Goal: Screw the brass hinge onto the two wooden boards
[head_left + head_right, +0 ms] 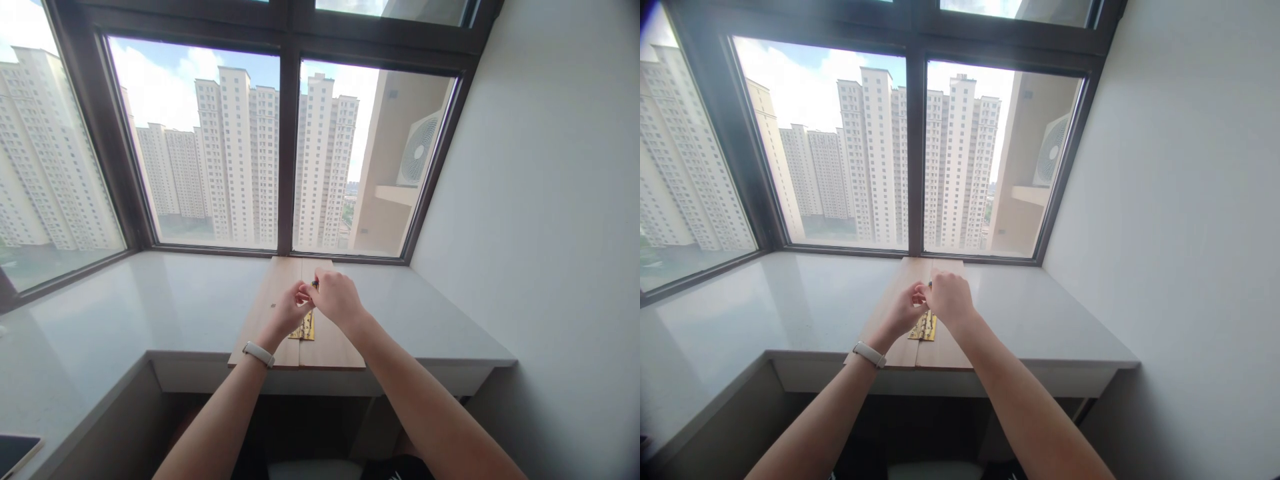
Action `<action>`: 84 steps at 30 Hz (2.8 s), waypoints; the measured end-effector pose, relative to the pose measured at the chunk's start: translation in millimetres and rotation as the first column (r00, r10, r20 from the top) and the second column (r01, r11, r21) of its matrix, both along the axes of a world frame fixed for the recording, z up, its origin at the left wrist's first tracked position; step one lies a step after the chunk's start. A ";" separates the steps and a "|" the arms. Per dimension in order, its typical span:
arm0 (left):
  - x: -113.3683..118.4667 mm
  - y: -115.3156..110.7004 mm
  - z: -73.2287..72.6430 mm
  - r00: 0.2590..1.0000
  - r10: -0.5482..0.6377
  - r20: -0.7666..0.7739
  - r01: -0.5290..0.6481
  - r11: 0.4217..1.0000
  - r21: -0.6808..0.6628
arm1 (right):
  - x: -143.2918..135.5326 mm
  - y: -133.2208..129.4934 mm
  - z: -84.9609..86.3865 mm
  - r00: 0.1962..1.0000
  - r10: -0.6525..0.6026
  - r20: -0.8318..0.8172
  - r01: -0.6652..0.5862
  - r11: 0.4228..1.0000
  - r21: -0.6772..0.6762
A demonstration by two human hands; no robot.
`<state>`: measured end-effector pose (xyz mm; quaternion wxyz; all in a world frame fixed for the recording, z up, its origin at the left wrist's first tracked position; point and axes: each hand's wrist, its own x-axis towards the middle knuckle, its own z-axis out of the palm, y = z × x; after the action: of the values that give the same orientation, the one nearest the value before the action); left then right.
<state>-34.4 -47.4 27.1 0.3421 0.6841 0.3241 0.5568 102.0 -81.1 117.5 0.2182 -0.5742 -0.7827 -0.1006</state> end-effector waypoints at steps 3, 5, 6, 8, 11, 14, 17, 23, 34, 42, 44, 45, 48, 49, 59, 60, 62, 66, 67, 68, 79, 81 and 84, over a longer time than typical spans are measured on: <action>3.0 1.3 -1.1 0.997 0.078 -0.014 -0.078 0.997 0.016 | -4.3 0.9 -3.9 1.000 -0.011 0.019 0.011 1.000 0.005; 3.0 2.3 -2.6 0.994 0.106 -0.029 -0.105 0.994 0.014 | -6.2 1.8 -5.4 1.000 0.004 0.027 -0.004 1.000 0.001; 2.3 2.7 -3.3 0.993 0.111 -0.036 -0.111 0.994 0.011 | -6.6 2.3 -5.7 0.999 0.020 0.032 -0.020 1.000 -0.002; -0.2 3.3 -4.7 0.995 0.092 -0.046 -0.092 0.996 -0.001 | -6.1 3.4 -5.7 0.997 0.063 0.048 -0.063 0.998 -0.007; -5.0 3.5 -6.1 1.000 -0.010 -0.027 0.009 0.999 -0.036 | -2.0 5.0 -4.1 0.987 0.149 0.064 -0.148 0.989 -0.025; -8.0 3.1 -6.1 0.991 -0.129 0.045 0.132 0.989 -0.071 | 4.1 5.9 -1.3 0.967 0.252 0.045 -0.250 0.967 -0.051; -8.5 2.6 -5.1 0.970 -0.215 0.116 0.225 0.971 -0.082 | 8.8 6.3 1.0 0.935 0.353 0.018 -0.351 0.934 -0.063; -8.1 3.5 -4.7 0.971 -0.179 0.158 0.199 0.973 -0.121 | 12.3 5.3 2.2 0.925 0.370 -0.088 -0.377 0.924 -0.070; 0.1 -3.1 4.0 0.998 0.066 -0.022 -0.067 0.997 -0.024 | -4.1 -4.7 4.4 0.999 -0.019 0.027 0.019 1.000 -0.011; -6.2 -4.8 2.7 0.999 0.002 -0.034 -0.003 1.000 -0.031 | -1.0 0.8 1.5 0.992 0.102 0.069 -0.102 0.995 0.004; -8.8 -4.6 2.0 0.998 -0.059 -0.016 0.058 0.997 -0.058 | 1.2 2.6 2.6 0.988 0.139 0.061 -0.138 0.990 -0.013; -9.7 -4.3 1.6 0.996 -0.086 0.001 0.086 0.994 -0.069 | 2.1 3.0 3.4 0.985 0.163 0.053 -0.162 0.986 -0.025; -10.3 -3.7 1.3 0.986 -0.153 0.060 0.158 0.984 -0.085 | 4.6 2.4 6.4 0.967 0.253 0.019 -0.251 0.966 -0.065; -9.9 -3.8 1.6 0.981 -0.179 0.072 0.185 0.979 -0.087 | 5.3 1.8 7.4 0.960 0.281 0.009 -0.280 0.957 -0.074; -9.1 -4.1 2.7 0.990 -0.119 0.079 0.125 0.989 -0.079 | 8.8 -4.9 11.1 0.948 0.309 -0.080 -0.316 0.945 -0.086; -9.4 -4.5 3.5 0.994 -0.091 0.067 0.096 0.993 -0.073 | 7.9 -5.6 11.1 0.962 0.263 -0.078 -0.267 0.962 -0.057; -9.0 -5.6 5.6 0.998 -0.038 0.042 0.041 0.997 -0.058 | 5.3 -6.7 10.9 0.988 0.148 -0.049 -0.149 0.989 -0.011; -3.9 -6.3 7.6 0.997 0.064 0.030 -0.063 0.997 -0.033 | -2.3 -8.2 8.7 1.000 0.010 0.024 -0.010 1.000 -0.002; -2.2 -6.1 7.2 0.996 0.087 0.030 -0.087 0.996 -0.024 | -4.1 -8.5 7.6 0.999 0.000 0.036 0.001 1.000 -0.003; -0.5 -5.9 6.7 0.994 0.108 0.031 -0.107 0.994 -0.016 | -5.6 -8.9 6.4 0.999 -0.005 0.044 0.005 1.000 -0.002; -7.6 -7.1 5.6 1.000 -0.009 -0.030 0.008 0.999 -0.042 | 2.4 -0.8 2.6 0.997 0.083 0.000 -0.083 0.997 -0.010; -10.2 -5.9 5.7 0.997 -0.071 0.003 0.071 0.996 -0.059 | 5.8 0.5 4.4 0.988 0.153 -0.016 -0.153 0.988 -0.031; -11.2 -4.3 5.2 0.981 -0.182 0.068 0.186 0.980 -0.072 | 9.4 -0.8 7.4 0.964 0.263 -0.046 -0.266 0.962 -0.063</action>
<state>-45.6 -51.7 32.3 0.4284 0.6799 0.2704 0.5302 111.4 -81.9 124.9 0.2244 -0.4734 -0.8511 -0.0327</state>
